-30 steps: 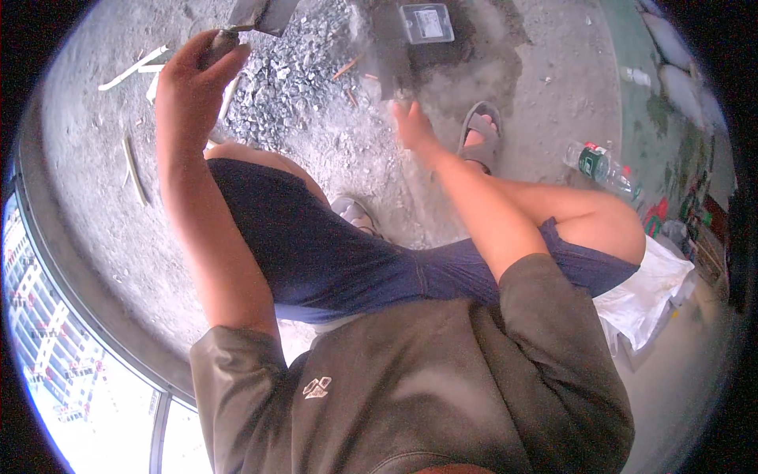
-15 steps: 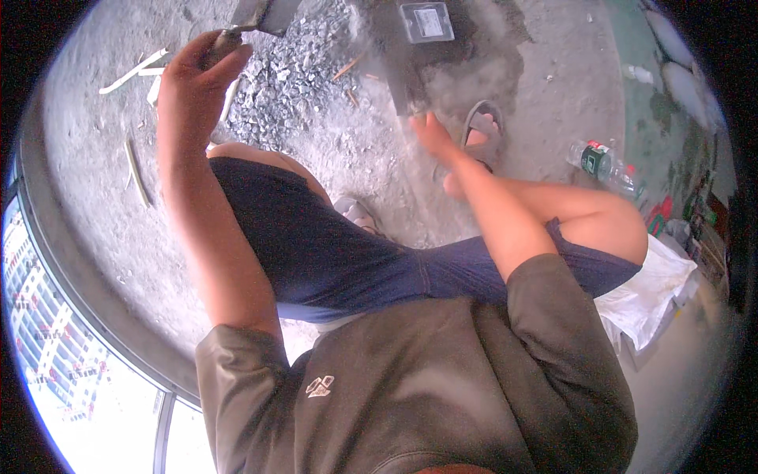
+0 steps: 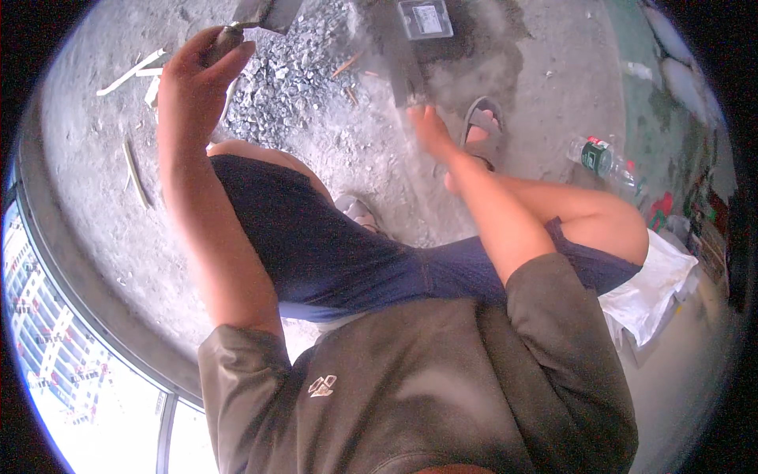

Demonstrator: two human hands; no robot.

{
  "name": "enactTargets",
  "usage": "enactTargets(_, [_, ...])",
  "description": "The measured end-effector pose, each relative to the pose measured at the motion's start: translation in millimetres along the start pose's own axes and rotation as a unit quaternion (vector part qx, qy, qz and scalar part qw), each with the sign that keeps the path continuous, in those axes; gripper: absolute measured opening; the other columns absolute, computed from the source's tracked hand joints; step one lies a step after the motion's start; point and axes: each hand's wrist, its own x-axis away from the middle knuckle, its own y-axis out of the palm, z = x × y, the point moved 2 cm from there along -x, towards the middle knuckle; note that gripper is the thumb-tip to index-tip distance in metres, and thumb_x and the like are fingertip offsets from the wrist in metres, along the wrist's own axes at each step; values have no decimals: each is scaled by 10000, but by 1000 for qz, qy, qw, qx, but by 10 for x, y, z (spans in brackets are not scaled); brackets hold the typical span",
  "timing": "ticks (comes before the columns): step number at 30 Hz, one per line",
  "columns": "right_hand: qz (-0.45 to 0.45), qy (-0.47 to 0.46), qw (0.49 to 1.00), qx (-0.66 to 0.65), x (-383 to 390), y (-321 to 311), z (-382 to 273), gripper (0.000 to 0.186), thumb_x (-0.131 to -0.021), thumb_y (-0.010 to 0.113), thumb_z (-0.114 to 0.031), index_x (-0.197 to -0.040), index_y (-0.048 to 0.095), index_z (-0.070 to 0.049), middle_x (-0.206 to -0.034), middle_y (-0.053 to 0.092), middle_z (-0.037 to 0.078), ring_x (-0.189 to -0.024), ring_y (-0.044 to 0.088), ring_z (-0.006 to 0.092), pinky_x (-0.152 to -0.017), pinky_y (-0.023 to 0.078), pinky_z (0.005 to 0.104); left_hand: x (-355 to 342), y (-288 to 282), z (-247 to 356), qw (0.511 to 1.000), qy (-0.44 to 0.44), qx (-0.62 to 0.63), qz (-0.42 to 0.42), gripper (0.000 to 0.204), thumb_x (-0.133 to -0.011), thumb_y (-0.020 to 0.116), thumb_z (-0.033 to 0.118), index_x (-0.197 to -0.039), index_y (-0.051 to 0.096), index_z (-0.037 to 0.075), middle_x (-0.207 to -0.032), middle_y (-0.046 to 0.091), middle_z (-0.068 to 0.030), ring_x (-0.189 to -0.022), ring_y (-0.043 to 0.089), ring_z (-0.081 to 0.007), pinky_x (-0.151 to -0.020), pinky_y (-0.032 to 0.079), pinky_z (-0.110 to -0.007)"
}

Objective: Applying mortar and cleaning around a floor-mounted electrical box using a trowel.

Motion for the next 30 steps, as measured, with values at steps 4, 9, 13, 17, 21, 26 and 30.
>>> enactTargets(4, [33,23,999,23,259,13,60,564,-859,469,-484,-1119,445,16,-1085,561,287,-1048,520,440,-881,410,480,-15,10,17,1000,7,-1,-6,339,-768,703,248,-1031,648,42,-816,662,-38,-749,593,-93,-698,465,-245])
enactTargets(9, [36,22,998,36,-2,-128,21,575,-864,469,-499,-1104,459,24,-1065,571,282,-1021,537,434,-861,424,476,-12,15,5,1000,18,-9,-6,345,-767,707,251,-1026,646,32,-798,655,-42,-739,589,-93,-690,465,-243])
enactTargets(13, [37,7,999,0,-50,-39,53,584,-852,486,-507,-1091,477,26,-1060,576,282,-1014,547,426,-856,430,473,-19,14,-35,998,4,56,-8,352,-764,710,255,-1027,645,30,-795,653,-48,-740,589,-95,-692,466,-240])
enactTargets(17, [-7,40,996,-80,-106,118,7,596,-841,493,-506,-1110,465,25,-1061,576,283,-1023,543,426,-865,425,472,-18,27,-15,1000,4,25,-15,345,-766,712,248,-1026,643,31,-809,651,-38,-744,583,-89,-694,463,-234])
enactTargets(21, [-24,21,999,-7,66,299,-39,596,-841,494,-487,-1139,437,26,-1101,554,295,-1044,529,434,-885,415,466,-22,25,17,1000,4,2,-6,337,-768,715,230,-1029,642,29,-826,652,-29,-756,580,-83,-703,461,-230])
enactTargets(26, [64,3,996,-63,304,274,-158,577,-856,475,-476,-1081,455,55,-1092,542,310,-1043,512,451,-872,414,467,-16,14,-7,999,4,45,-22,332,-770,714,209,-1035,641,22,-839,659,-35,-768,586,-85,-709,463,-231])
enactTargets(30, [88,50,993,-60,65,267,3,584,-852,476,-487,-1075,463,53,-1080,550,305,-1027,522,450,-864,419,470,-1,32,34,999,14,42,-14,331,-774,711,204,-1039,640,20,-844,659,-40,-770,590,-89,-707,463,-231])
